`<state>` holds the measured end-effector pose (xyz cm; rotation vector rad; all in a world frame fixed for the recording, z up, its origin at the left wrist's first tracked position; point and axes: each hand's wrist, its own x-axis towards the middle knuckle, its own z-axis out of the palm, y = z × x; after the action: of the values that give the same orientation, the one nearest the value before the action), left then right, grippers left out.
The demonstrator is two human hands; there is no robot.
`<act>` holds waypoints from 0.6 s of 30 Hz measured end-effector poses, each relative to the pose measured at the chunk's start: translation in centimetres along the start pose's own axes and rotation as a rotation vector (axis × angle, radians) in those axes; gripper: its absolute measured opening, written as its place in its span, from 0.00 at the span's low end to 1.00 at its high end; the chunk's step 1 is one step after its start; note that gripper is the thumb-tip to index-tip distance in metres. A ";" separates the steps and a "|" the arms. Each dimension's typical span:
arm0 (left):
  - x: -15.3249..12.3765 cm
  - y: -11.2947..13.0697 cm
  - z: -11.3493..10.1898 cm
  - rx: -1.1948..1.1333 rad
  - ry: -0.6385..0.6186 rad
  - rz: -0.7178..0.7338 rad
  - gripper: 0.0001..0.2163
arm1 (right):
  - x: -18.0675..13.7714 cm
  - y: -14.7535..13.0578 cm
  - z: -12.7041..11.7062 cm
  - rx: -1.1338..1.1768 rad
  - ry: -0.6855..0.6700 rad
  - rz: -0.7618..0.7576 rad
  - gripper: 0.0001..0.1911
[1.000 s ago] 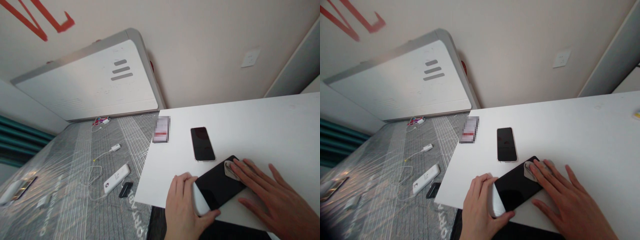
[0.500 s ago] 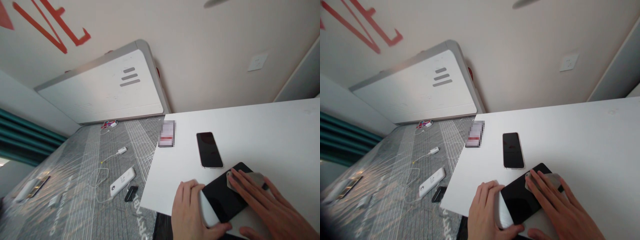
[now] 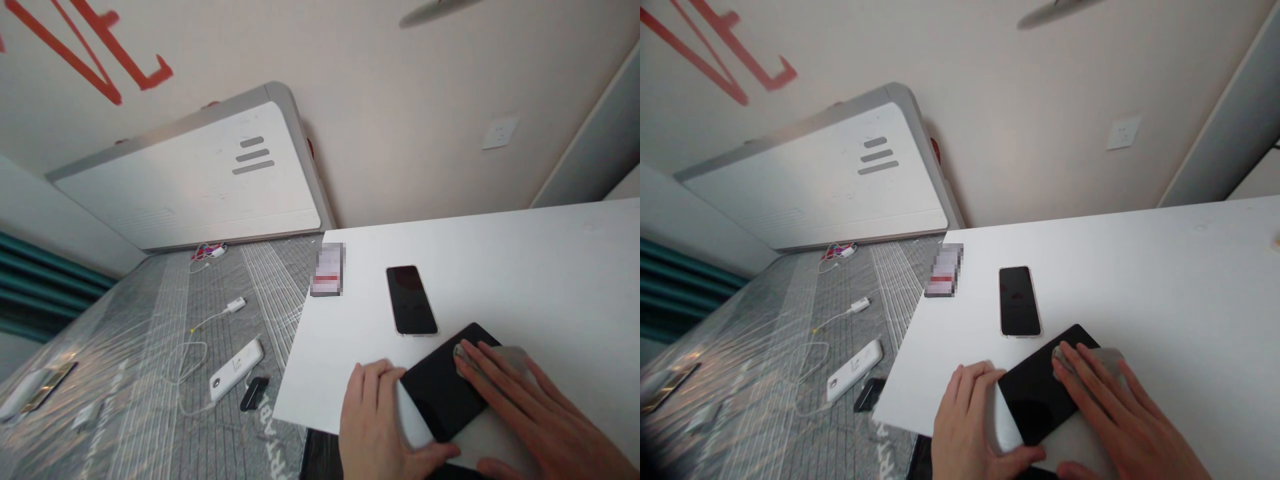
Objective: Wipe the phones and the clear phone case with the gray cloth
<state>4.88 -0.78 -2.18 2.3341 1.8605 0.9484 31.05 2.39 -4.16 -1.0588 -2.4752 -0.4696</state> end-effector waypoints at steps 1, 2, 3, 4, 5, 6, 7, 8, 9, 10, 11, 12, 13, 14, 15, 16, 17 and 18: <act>0.0 0.1 0.0 0.000 0.003 -0.001 0.46 | 0.6 -0.8 -0.2 0.032 0.026 -0.051 0.52; 0.0 0.1 0.0 -0.005 0.012 0.000 0.46 | 1.2 -1.4 -0.4 0.063 0.052 -0.107 0.51; 0.1 0.1 0.0 -0.010 0.019 0.001 0.46 | 1.6 -1.8 -0.6 0.086 0.066 -0.158 0.48; 0.1 0.1 -0.1 -0.015 0.024 0.002 0.45 | 1.8 -2.0 -0.7 0.100 0.074 -0.201 0.45; 0.0 0.2 -0.1 -0.017 0.025 0.000 0.45 | 1.8 -1.8 -0.8 0.101 0.067 -0.223 0.43; 0.0 0.2 -0.1 -0.016 0.022 -0.005 0.45 | 1.5 -1.3 -0.9 0.087 0.052 -0.219 0.43; 0.0 0.2 -0.1 -0.014 0.016 -0.008 0.45 | 1.1 -0.8 -0.8 0.064 0.030 -0.186 0.44; -0.1 0.2 -0.1 -0.011 0.009 -0.012 0.46 | 0.7 -0.2 -0.7 0.037 0.011 -0.134 0.45; -0.1 0.3 0.0 -0.007 0.005 -0.014 0.46 | 0.5 0.2 -0.6 0.010 -0.001 -0.078 0.46; -0.1 0.3 0.0 -0.003 0.004 -0.014 0.46 | 0.4 0.2 -0.4 -0.016 -0.008 -0.031 0.48; -0.1 0.3 0.1 0.001 0.007 -0.012 0.46 | 0.6 0.0 -0.3 -0.035 -0.006 -0.007 0.49; -0.1 0.3 0.2 0.004 0.017 -0.004 0.46 | 1.0 -0.5 -0.1 -0.043 0.005 -0.020 0.49; -0.1 0.3 0.2 0.007 0.034 0.003 0.45 | 1.5 -1.2 0.1 -0.039 0.025 -0.061 0.49; 0.0 0.1 0.3 0.006 0.049 0.016 0.43 | 1.9 -1.9 0.3 -0.028 0.052 -0.123 0.47; 0.0 -0.1 0.3 0.003 0.060 0.035 0.41 | 2.2 -2.4 0.5 -0.009 0.078 -0.187 0.44; 0.0 -0.3 0.3 -0.001 0.068 0.058 0.39 | 2.3 -2.5 0.7 0.016 0.098 -0.245 0.41; 0.0 -0.6 0.3 -0.005 0.067 0.083 0.36 | 2.0 -2.2 0.9 0.040 0.105 -0.282 0.38; -0.1 -0.9 0.3 -0.003 0.055 0.100 0.32 | 1.4 -1.6 1.1 0.063 0.092 -0.288 0.37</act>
<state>4.21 -0.47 -2.83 2.4449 1.7739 1.0350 28.77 2.69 -4.71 -0.6434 -2.5512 -0.5092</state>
